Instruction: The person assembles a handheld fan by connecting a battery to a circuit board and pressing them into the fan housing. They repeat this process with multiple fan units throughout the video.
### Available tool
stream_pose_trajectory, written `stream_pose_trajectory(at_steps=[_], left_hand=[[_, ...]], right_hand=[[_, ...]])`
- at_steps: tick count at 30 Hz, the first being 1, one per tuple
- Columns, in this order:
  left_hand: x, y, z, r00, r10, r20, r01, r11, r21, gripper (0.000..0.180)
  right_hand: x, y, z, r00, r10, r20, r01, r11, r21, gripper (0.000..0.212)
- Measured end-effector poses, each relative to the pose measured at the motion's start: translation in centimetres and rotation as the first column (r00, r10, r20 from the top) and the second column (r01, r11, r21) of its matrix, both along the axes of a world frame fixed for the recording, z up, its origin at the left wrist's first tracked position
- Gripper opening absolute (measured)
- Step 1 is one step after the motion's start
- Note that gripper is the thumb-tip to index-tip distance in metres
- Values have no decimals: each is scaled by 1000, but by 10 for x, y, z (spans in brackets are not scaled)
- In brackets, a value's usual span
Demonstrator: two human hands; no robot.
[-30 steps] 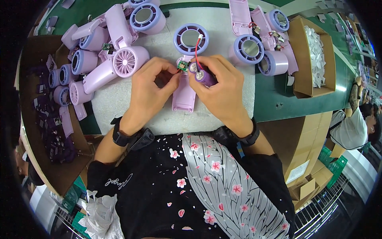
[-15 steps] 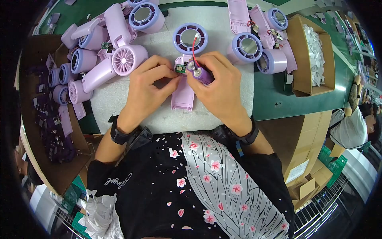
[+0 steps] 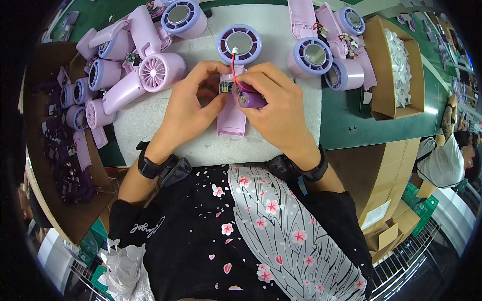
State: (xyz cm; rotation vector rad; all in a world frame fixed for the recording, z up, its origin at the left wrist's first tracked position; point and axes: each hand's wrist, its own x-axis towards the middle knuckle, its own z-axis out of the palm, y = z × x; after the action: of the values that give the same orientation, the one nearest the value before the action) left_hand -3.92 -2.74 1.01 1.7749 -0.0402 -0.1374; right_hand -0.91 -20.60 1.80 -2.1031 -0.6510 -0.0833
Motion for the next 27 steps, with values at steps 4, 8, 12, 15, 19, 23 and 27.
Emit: stream_pose_trajectory(at_steps=[4, 8, 12, 15, 19, 23, 27], left_hand=[[0, -5, -2, 1000, 5, 2, -5, 1000, -2, 35], [2, -4, 0, 1000, 0, -15, 0, 1000, 12, 37], [2, -6, 0, 1000, 0, -17, 0, 1000, 24, 36], [3, -6, 0, 1000, 1, -13, -1, 1000, 27, 36], [2, -6, 0, 1000, 4, -15, -4, 1000, 21, 36], [1, -6, -3, 1000, 6, 1, -6, 1000, 3, 35], [2, -5, -3, 1000, 10, 12, -10, 1000, -29, 32]], right_hand=[[-2, -3, 1, 998, -9, 57, 11, 1000, -26, 26], [-3, -3, -2, 995, -32, 92, 34, 999, -22, 25], [-2, -5, -4, 992, -43, 119, 46, 999, -16, 25], [-1, -4, -4, 992, -53, 119, 55, 998, -15, 24], [-2, -3, -5, 993, -67, 96, 68, 998, -11, 23], [-1, -3, -4, 995, -55, 82, 55, 998, -5, 23], [1, -4, -1, 998, -36, 46, 37, 999, -20, 22]])
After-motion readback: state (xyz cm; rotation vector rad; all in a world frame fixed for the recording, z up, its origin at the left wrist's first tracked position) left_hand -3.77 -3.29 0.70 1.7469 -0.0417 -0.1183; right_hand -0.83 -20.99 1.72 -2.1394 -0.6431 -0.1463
